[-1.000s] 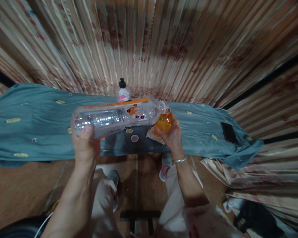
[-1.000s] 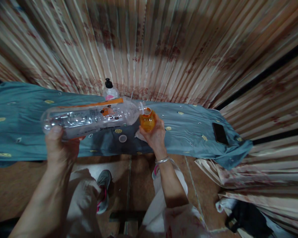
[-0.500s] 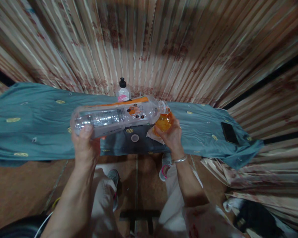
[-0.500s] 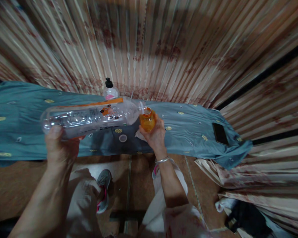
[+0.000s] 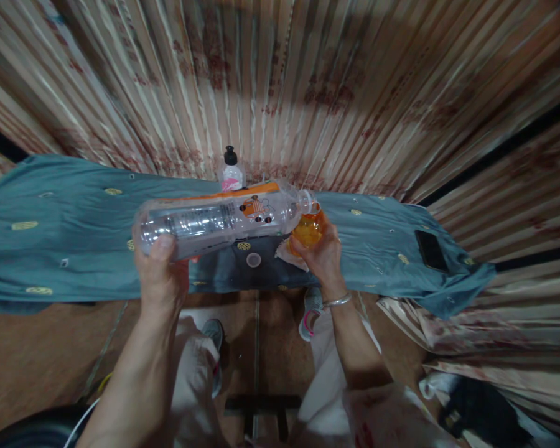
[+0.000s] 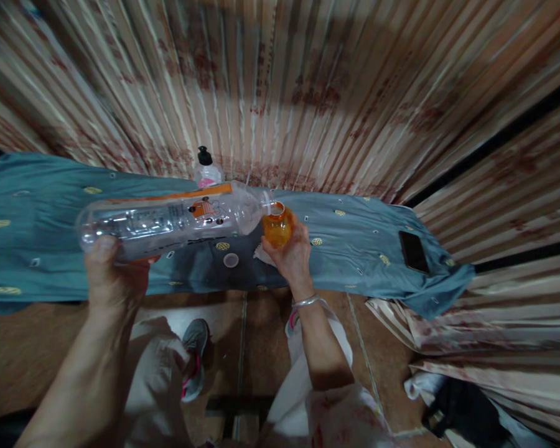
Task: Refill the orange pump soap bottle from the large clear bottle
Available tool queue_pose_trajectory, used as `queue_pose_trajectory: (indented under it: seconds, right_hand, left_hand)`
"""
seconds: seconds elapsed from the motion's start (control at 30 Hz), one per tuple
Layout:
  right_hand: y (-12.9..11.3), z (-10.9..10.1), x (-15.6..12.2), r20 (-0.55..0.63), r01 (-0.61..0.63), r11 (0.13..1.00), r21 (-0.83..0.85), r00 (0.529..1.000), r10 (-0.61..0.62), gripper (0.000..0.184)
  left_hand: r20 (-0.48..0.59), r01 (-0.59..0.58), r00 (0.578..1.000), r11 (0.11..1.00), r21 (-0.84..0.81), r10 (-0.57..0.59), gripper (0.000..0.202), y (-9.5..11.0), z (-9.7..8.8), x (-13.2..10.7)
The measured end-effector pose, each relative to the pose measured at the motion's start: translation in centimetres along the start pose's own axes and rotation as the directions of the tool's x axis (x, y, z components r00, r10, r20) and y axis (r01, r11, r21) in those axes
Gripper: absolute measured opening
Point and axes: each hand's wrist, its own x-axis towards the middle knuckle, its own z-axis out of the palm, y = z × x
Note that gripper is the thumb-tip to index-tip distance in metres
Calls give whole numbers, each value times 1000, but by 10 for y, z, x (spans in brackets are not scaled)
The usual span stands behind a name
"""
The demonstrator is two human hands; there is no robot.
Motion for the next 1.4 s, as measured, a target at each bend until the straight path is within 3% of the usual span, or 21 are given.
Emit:
queue_pose_trajectory:
  seconds: [1.4]
  right_hand:
    - [-3,-1,0,3,-5,1000,12,1000,5,75]
  left_hand:
    - [0,-4,1000,1000,-10,4,72,-2,-3,2]
